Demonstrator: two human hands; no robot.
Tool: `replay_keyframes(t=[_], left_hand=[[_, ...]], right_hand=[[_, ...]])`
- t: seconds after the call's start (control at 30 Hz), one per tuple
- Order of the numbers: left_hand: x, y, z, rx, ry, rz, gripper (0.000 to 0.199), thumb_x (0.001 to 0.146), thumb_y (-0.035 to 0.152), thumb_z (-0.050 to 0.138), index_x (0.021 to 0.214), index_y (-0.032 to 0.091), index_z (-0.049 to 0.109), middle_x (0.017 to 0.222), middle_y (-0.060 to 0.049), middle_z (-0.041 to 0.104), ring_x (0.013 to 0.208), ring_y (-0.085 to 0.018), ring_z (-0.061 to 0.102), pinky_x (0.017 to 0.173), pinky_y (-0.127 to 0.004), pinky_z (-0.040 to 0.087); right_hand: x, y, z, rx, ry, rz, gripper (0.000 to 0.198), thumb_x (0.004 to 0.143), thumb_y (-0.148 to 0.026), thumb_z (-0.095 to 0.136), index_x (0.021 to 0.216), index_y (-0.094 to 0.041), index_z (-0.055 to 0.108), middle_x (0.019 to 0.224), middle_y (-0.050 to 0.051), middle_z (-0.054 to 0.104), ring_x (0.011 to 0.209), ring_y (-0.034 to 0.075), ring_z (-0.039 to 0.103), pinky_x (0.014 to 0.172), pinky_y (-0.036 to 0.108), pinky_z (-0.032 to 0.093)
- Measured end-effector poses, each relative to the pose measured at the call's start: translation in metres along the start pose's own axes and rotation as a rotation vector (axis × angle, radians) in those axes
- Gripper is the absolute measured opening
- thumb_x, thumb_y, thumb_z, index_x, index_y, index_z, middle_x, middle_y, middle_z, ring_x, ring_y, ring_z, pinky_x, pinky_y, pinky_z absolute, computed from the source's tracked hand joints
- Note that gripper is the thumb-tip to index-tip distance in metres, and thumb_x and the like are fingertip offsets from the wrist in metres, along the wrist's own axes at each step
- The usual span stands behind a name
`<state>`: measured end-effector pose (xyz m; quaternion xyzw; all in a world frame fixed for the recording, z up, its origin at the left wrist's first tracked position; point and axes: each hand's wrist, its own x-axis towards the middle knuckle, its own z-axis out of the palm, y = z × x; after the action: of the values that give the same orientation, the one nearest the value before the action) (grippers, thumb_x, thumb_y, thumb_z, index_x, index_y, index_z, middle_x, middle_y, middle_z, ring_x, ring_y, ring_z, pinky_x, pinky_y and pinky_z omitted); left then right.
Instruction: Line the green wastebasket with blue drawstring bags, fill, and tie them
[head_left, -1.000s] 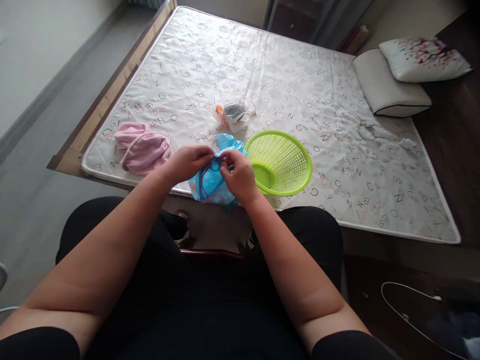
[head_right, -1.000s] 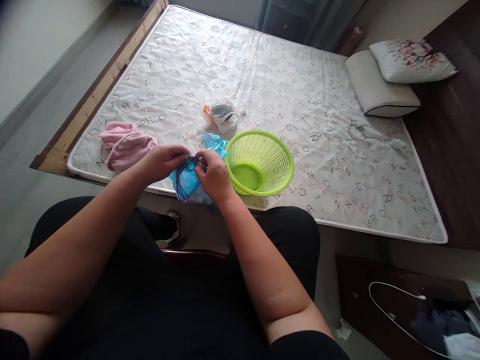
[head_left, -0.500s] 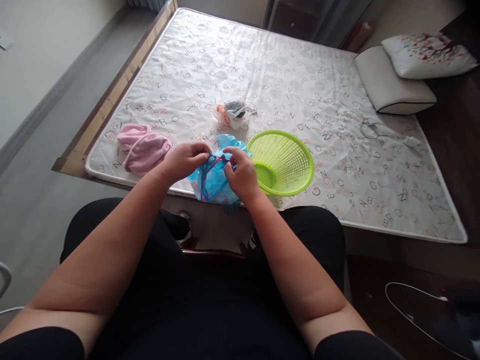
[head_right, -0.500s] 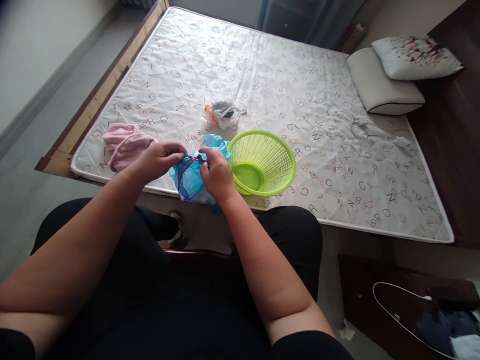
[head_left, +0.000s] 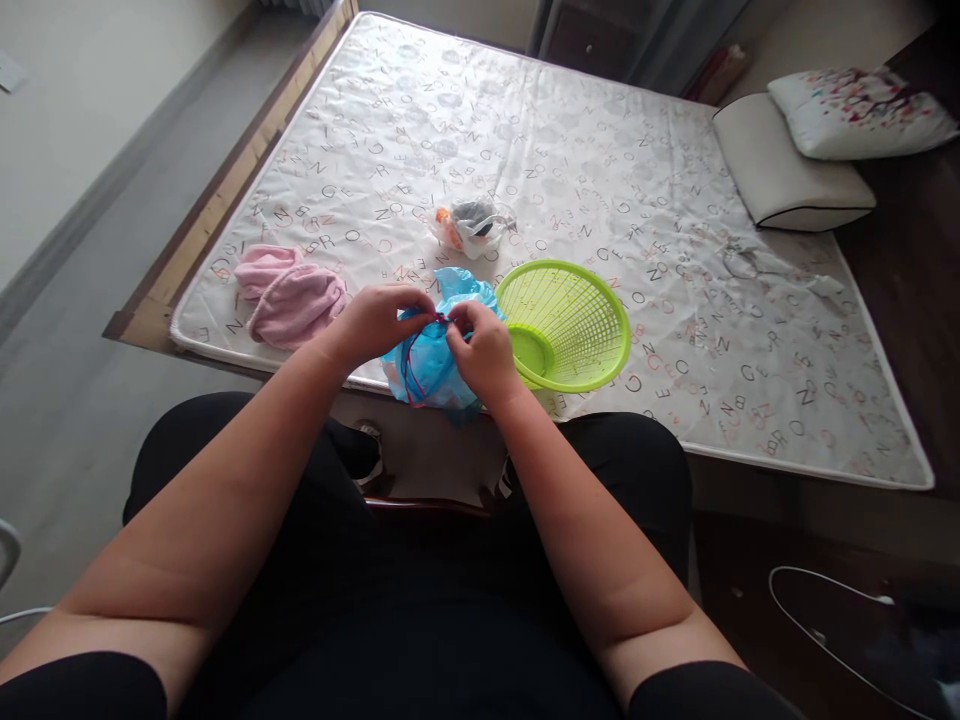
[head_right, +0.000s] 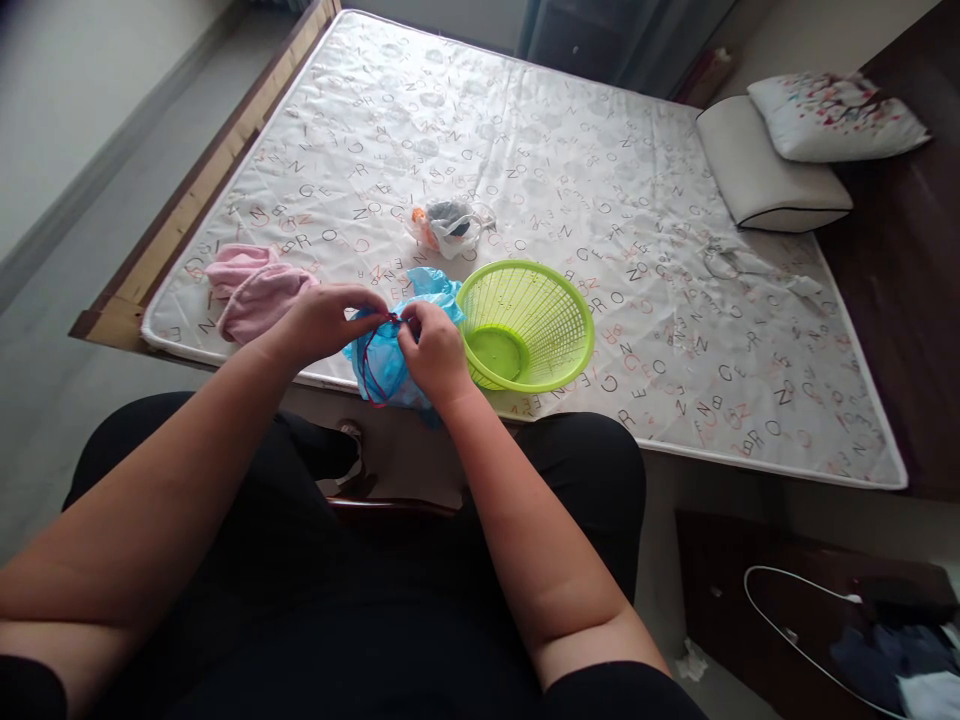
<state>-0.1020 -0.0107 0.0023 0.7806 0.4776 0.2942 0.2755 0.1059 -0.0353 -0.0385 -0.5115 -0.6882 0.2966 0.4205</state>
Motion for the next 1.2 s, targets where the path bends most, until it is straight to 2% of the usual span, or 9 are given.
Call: replay_keyframes(t=[0.17, 0.27, 0.43, 0.6, 0.7, 0.83, 0.97, 1.07, 1.2], left_hand=[[0.001, 0.004, 0.001, -0.017, 0.016, 0.019, 0.017, 0.094, 0.033, 0.075, 0.096, 0.019, 0.084, 0.099, -0.008, 0.084, 0.093, -0.022, 0.076, 0.09, -0.033, 0.059], [0.001, 0.009, 0.002, 0.009, 0.056, -0.019, 0.015, 0.093, 0.031, 0.073, 0.096, 0.019, 0.082, 0.097, -0.006, 0.083, 0.092, -0.021, 0.074, 0.09, -0.032, 0.058], [0.0, 0.011, 0.004, 0.051, 0.174, -0.082, 0.013, 0.097, 0.031, 0.066, 0.101, 0.02, 0.074, 0.096, -0.005, 0.077, 0.09, -0.021, 0.068, 0.088, -0.033, 0.056], [0.005, 0.002, 0.006, -0.026, 0.348, -0.102, 0.011, 0.1, 0.032, 0.064, 0.093, 0.022, 0.064, 0.082, -0.003, 0.065, 0.078, -0.02, 0.061, 0.078, -0.034, 0.052], [0.009, 0.001, 0.008, -0.086, 0.306, -0.081, 0.021, 0.099, 0.038, 0.064, 0.085, 0.022, 0.064, 0.077, -0.002, 0.064, 0.074, -0.018, 0.059, 0.071, -0.031, 0.049], [0.01, 0.011, 0.012, -0.095, 0.13, -0.029, 0.037, 0.098, 0.048, 0.063, 0.075, 0.019, 0.064, 0.066, -0.001, 0.057, 0.064, -0.015, 0.052, 0.06, -0.028, 0.039], [0.009, 0.016, 0.014, -0.1, 0.003, -0.001, 0.049, 0.099, 0.057, 0.062, 0.068, 0.019, 0.058, 0.059, 0.001, 0.046, 0.058, -0.014, 0.044, 0.055, -0.027, 0.033], [0.011, 0.016, 0.015, -0.087, 0.043, 0.014, 0.047, 0.1, 0.054, 0.062, 0.069, 0.02, 0.058, 0.061, 0.001, 0.049, 0.061, -0.014, 0.047, 0.058, -0.028, 0.037], [0.012, 0.016, 0.018, -0.077, 0.194, 0.032, 0.032, 0.105, 0.042, 0.06, 0.084, 0.02, 0.07, 0.076, -0.003, 0.068, 0.074, -0.017, 0.061, 0.071, -0.03, 0.049]], right_hand=[[0.002, -0.004, -0.003, 0.178, -0.106, 0.162, 0.025, 0.103, -0.048, 0.068, 0.101, -0.023, 0.069, 0.083, 0.0, 0.069, 0.077, 0.017, 0.064, 0.075, 0.032, 0.052], [0.004, -0.003, -0.006, 0.241, -0.149, 0.196, 0.023, 0.1, -0.046, 0.071, 0.1, -0.023, 0.071, 0.085, -0.001, 0.071, 0.079, 0.016, 0.066, 0.076, 0.032, 0.053], [0.004, 0.001, -0.01, 0.3, -0.087, 0.196, 0.021, 0.099, -0.043, 0.07, 0.097, -0.023, 0.067, 0.094, 0.001, 0.073, 0.088, 0.018, 0.068, 0.082, 0.033, 0.057], [0.003, 0.0, -0.012, 0.386, -0.061, 0.282, 0.017, 0.103, -0.041, 0.064, 0.097, -0.025, 0.062, 0.097, 0.001, 0.07, 0.078, 0.014, 0.067, 0.073, 0.03, 0.057], [0.001, -0.004, -0.014, 0.419, -0.056, 0.245, 0.022, 0.102, -0.047, 0.068, 0.109, -0.026, 0.066, 0.111, 0.003, 0.072, 0.078, 0.014, 0.066, 0.072, 0.03, 0.057], [-0.001, -0.008, -0.017, 0.436, -0.062, 0.174, 0.035, 0.101, -0.051, 0.073, 0.127, -0.029, 0.068, 0.123, 0.004, 0.073, 0.075, 0.014, 0.061, 0.076, 0.034, 0.058], [-0.002, -0.007, -0.021, 0.283, -0.038, 0.082, 0.018, 0.101, -0.043, 0.073, 0.11, -0.028, 0.073, 0.109, 0.003, 0.071, 0.081, 0.016, 0.059, 0.088, 0.036, 0.056], [-0.001, -0.007, -0.024, 0.196, -0.006, 0.08, 0.008, 0.099, -0.033, 0.069, 0.097, -0.025, 0.067, 0.101, 0.002, 0.069, 0.086, 0.017, 0.06, 0.092, 0.036, 0.053], [0.0, -0.008, -0.026, 0.185, 0.075, 0.185, 0.008, 0.094, -0.028, 0.064, 0.09, -0.025, 0.057, 0.09, -0.001, 0.063, 0.081, 0.017, 0.057, 0.087, 0.036, 0.05]])
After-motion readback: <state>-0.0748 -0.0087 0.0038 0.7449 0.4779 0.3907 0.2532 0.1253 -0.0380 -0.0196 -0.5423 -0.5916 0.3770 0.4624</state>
